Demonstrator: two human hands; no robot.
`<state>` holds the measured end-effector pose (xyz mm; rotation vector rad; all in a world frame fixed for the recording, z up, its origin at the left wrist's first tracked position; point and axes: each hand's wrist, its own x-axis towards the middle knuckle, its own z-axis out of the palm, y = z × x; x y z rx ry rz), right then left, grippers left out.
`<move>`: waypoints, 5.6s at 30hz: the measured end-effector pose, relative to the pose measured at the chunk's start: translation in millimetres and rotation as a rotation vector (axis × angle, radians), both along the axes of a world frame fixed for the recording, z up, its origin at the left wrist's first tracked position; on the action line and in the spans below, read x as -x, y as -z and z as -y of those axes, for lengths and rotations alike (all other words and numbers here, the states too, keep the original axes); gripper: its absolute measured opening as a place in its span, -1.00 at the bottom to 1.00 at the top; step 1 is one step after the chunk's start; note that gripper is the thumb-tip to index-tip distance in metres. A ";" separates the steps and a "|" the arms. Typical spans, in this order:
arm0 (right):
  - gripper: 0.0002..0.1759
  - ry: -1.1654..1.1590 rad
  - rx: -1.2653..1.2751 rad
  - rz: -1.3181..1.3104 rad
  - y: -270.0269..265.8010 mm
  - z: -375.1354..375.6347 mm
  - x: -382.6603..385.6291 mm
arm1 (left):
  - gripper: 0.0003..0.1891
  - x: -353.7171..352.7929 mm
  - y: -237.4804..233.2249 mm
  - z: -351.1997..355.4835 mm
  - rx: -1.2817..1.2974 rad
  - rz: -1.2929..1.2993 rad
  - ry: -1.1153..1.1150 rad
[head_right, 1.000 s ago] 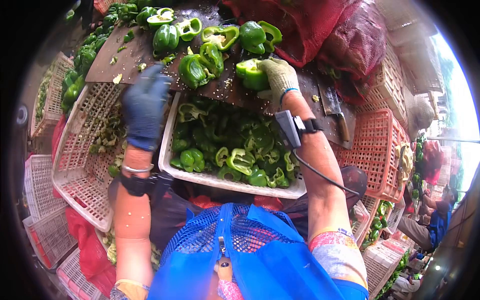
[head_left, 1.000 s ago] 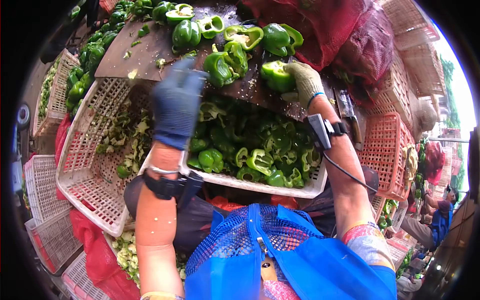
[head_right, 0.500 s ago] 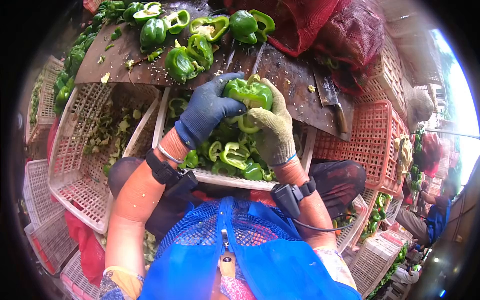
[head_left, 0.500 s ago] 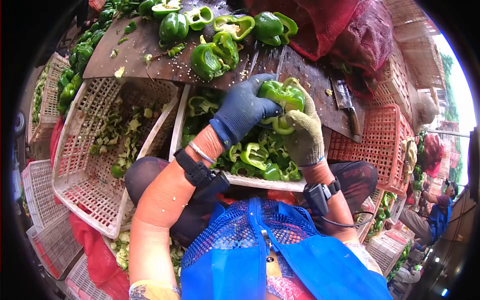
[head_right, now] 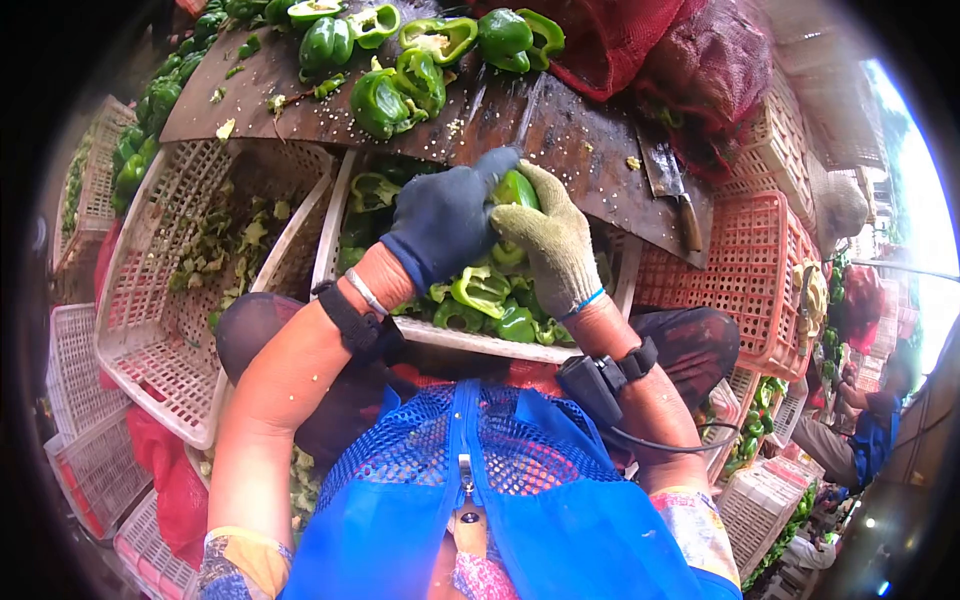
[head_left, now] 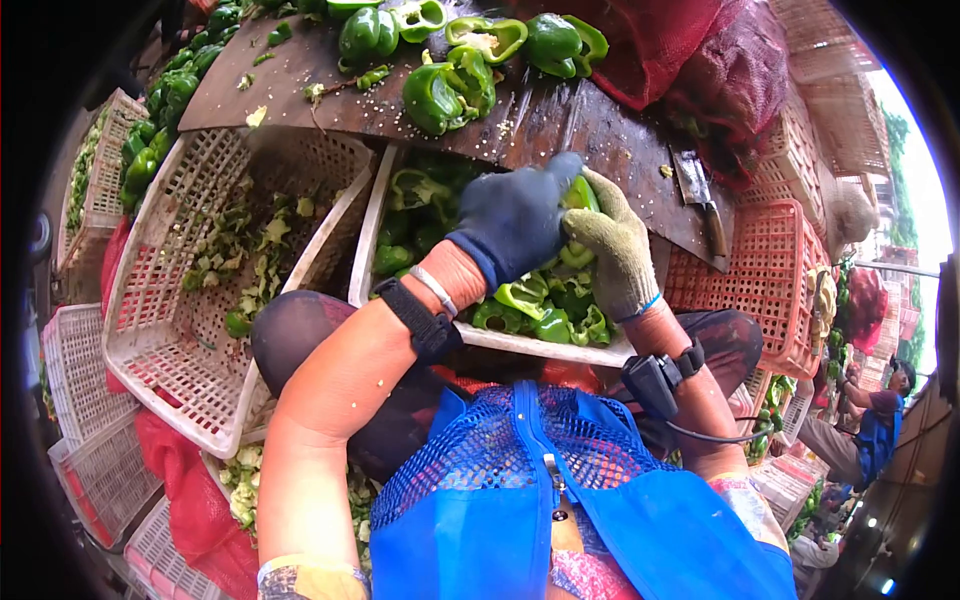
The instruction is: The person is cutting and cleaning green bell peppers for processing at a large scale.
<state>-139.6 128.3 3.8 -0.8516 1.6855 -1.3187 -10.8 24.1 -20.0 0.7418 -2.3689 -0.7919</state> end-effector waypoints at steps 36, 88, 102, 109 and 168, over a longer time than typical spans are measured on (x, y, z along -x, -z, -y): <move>-0.34 -0.175 0.008 -0.796 35.0 199.3 20.6 | -0.25 -52.9 -11.5 104.4 -0.310 -0.131 -0.584; -0.68 -0.195 0.271 0.114 -48.4 116.8 -70.2 | -0.24 -104.0 -55.9 55.9 -0.884 -0.835 -0.083; -0.57 -0.410 0.110 -0.555 -87.9 112.2 -101.4 | -0.46 -116.7 -61.3 58.0 -0.334 -0.899 -0.414; -0.68 -0.380 0.164 0.489 -73.3 110.4 -109.5 | -0.54 -122.1 -74.3 45.1 -0.409 -0.909 -0.348; -0.49 -0.301 0.188 -0.967 -0.2 140.3 -12.0 | -0.64 -163.4 -55.6 100.5 0.359 -0.157 -0.866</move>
